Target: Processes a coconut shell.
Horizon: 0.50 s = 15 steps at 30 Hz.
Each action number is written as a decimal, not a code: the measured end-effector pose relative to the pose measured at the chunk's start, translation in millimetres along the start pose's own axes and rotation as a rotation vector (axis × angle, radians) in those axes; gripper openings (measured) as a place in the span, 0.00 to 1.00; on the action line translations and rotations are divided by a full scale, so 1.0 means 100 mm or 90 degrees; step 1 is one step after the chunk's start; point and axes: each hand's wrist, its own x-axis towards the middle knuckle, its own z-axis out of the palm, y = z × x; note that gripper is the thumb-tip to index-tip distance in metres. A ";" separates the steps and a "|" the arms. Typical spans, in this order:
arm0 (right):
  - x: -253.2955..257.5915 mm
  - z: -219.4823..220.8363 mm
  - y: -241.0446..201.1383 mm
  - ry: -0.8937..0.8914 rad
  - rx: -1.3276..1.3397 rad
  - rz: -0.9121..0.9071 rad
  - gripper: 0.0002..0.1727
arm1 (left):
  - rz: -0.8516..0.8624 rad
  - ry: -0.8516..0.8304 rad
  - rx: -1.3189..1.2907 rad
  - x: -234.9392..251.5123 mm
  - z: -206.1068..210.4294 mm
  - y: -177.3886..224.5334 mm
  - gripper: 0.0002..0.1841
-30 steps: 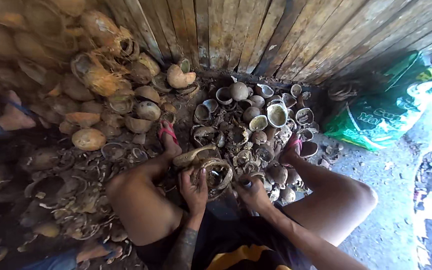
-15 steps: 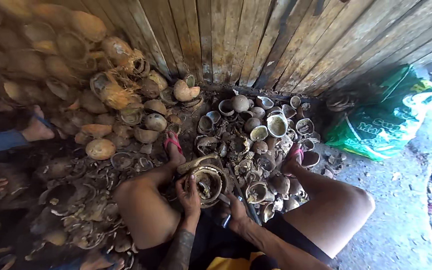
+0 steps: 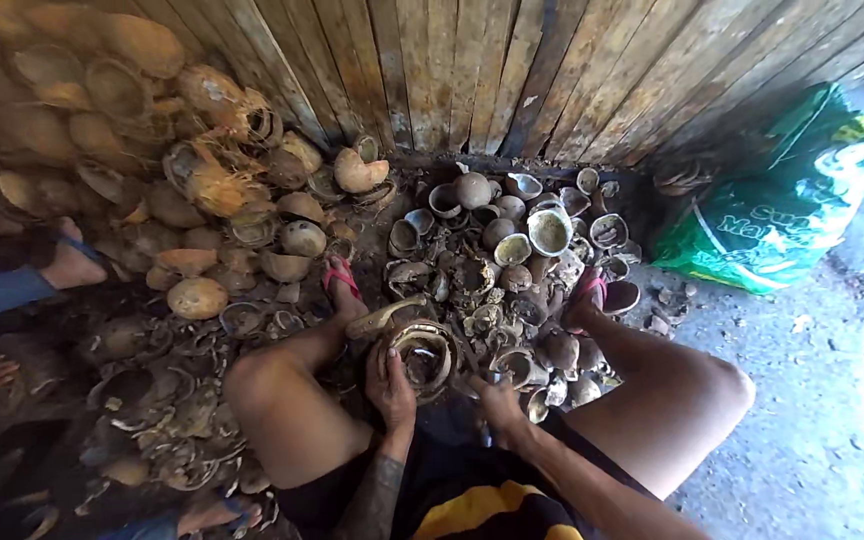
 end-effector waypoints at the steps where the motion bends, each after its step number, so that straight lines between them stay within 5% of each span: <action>1: -0.02 0.06 0.08 0.006 0.073 0.046 0.09 | -0.022 0.000 -0.001 0.01 -0.01 -0.01 0.21; 6: 0.07 0.28 0.46 -0.047 0.423 0.179 0.19 | -0.057 0.011 -0.021 -0.02 -0.03 -0.02 0.23; 11: 0.04 0.33 0.56 -0.130 0.583 0.258 0.28 | -0.081 0.041 -0.118 -0.15 -0.02 -0.06 0.24; 15: 0.12 0.16 0.47 -0.205 0.540 0.259 0.25 | -0.222 -0.131 -0.231 -0.02 -0.16 0.06 0.28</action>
